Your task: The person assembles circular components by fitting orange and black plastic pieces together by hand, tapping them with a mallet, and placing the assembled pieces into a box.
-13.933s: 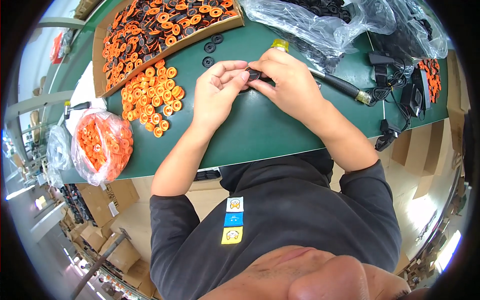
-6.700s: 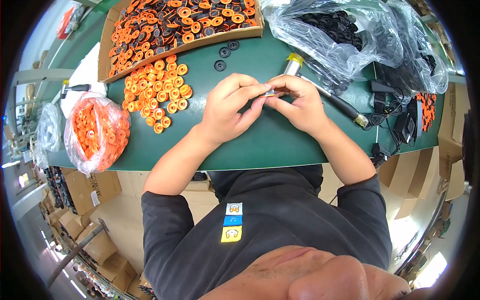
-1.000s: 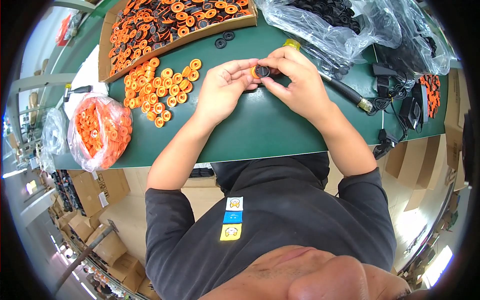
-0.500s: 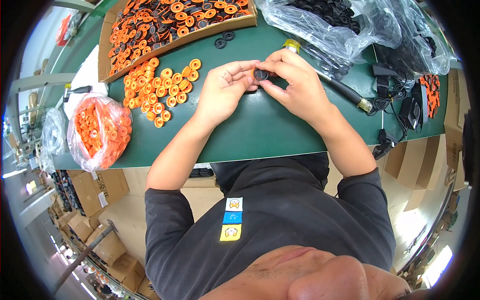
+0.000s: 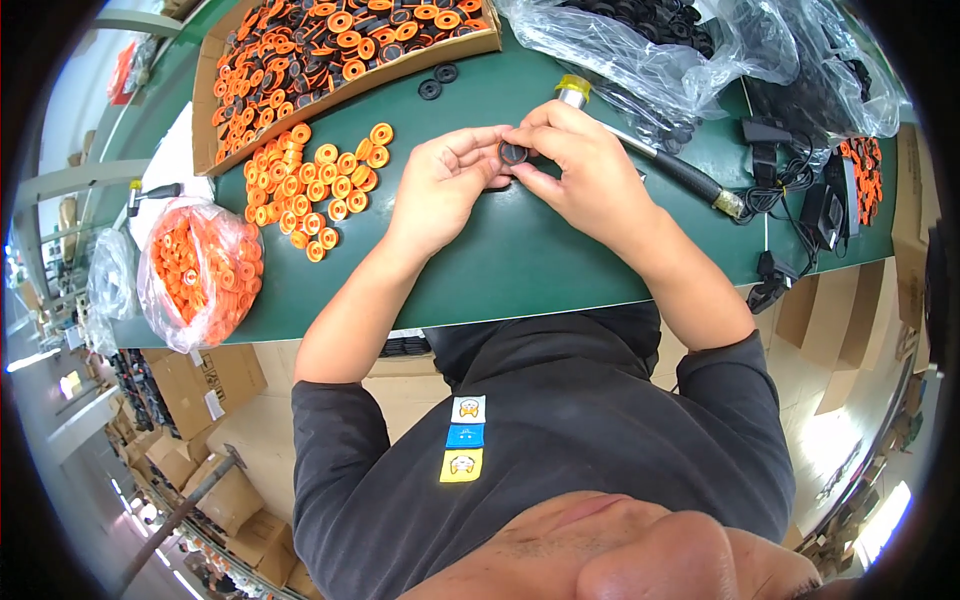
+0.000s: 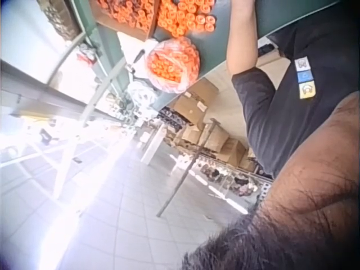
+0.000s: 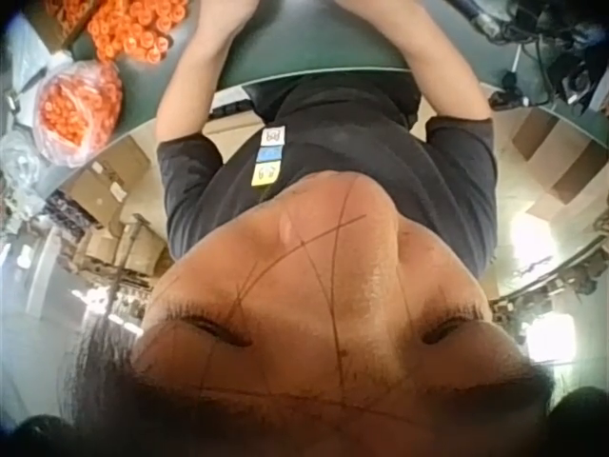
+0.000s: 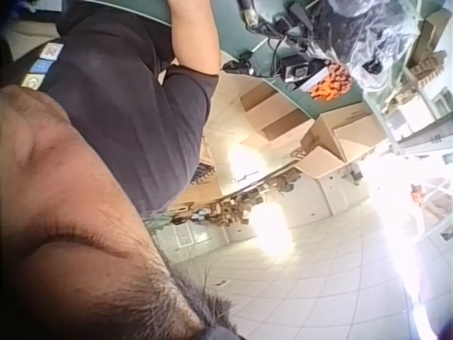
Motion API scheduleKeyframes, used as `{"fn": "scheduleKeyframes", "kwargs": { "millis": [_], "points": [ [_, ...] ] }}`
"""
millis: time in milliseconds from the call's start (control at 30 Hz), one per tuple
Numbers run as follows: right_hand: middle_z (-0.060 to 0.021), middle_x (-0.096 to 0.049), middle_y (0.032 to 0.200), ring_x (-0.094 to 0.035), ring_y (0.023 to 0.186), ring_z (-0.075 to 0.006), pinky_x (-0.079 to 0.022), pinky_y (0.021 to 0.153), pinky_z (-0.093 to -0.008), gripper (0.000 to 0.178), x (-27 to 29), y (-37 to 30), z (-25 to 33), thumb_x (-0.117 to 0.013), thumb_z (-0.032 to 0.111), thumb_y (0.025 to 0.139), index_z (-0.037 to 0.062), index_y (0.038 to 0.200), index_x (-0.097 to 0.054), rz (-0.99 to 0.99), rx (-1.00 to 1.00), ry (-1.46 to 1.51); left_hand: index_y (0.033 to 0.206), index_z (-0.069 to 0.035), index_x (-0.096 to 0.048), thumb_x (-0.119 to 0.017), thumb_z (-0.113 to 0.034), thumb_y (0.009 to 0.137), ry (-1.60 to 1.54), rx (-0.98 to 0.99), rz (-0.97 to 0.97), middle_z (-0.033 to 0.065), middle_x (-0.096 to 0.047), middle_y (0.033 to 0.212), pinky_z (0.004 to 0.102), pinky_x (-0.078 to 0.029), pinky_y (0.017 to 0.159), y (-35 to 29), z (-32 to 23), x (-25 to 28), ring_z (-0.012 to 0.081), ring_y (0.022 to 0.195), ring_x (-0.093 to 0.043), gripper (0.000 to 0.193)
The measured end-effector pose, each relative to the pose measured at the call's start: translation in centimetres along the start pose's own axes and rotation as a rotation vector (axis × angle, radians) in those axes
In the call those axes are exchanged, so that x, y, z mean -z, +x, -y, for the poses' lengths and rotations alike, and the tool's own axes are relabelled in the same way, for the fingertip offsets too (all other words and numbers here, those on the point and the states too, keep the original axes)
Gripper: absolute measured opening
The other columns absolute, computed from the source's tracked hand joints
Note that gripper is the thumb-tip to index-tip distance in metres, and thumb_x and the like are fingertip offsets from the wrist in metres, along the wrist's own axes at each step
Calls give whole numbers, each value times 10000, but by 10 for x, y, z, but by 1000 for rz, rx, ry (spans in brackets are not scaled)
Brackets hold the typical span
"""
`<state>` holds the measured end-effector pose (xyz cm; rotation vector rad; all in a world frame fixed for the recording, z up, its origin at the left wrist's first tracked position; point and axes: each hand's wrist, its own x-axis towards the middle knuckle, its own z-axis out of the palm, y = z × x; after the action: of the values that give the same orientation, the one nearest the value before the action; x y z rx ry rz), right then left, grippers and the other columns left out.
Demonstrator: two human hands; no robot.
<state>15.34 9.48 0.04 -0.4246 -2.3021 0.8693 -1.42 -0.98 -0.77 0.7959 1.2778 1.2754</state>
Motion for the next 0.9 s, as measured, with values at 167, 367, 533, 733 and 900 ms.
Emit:
{"fn": "scheduleKeyframes", "kwargs": {
  "millis": [167, 367, 533, 733, 900],
  "points": [
    [-106, -622, 965, -645, 855, -301, -547, 739, -383, 305, 0, 1, 0, -793, 51, 760, 23, 1052, -708, -18, 27, 39, 1330, 59, -584, -508, 22, 1013, 22, -22, -21, 99, -700, 1166, 251, -571, 871, -2, -2, 0, 128, 1013, -680, 327],
    [-104, -625, 972, -649, 859, -299, -552, 739, -383, 309, 1, 2, 1, -794, 54, 762, 28, 1057, -707, -14, 43, 37, 1327, 63, -583, -513, 27, 1010, 12, -31, -20, 105, -700, 1165, 257, -575, 869, -3, -3, 1, 131, 1009, -680, 326],
    [-105, -623, 976, -649, 862, -304, -552, 741, -387, 299, 1, 2, 1, -790, 56, 766, 27, 1048, -696, -10, 56, 23, 1322, 68, -584, -536, 8, 1007, -8, -48, -15, 109, -699, 1169, 260, -575, 871, -5, -3, 2, 134, 1010, -679, 324],
    [-108, -620, 980, -649, 865, -308, -551, 740, -389, 295, 0, 2, 2, -785, 46, 763, 22, 1040, -687, -19, 85, 12, 1288, 67, -609, -600, -39, 995, -35, -46, -16, 116, -709, 1147, 249, -568, 847, -4, -6, 0, 127, 981, -680, 312],
    [-112, -621, 983, -646, 857, -309, -548, 739, -384, 299, -2, 1, 1, -794, 43, 764, 13, 1043, -692, 1, 14, 78, 1251, 71, -625, -621, -50, 990, -15, -54, -25, 117, -718, 1116, 242, -562, 832, -4, -5, -1, 116, 952, -680, 287]
  ]
}}
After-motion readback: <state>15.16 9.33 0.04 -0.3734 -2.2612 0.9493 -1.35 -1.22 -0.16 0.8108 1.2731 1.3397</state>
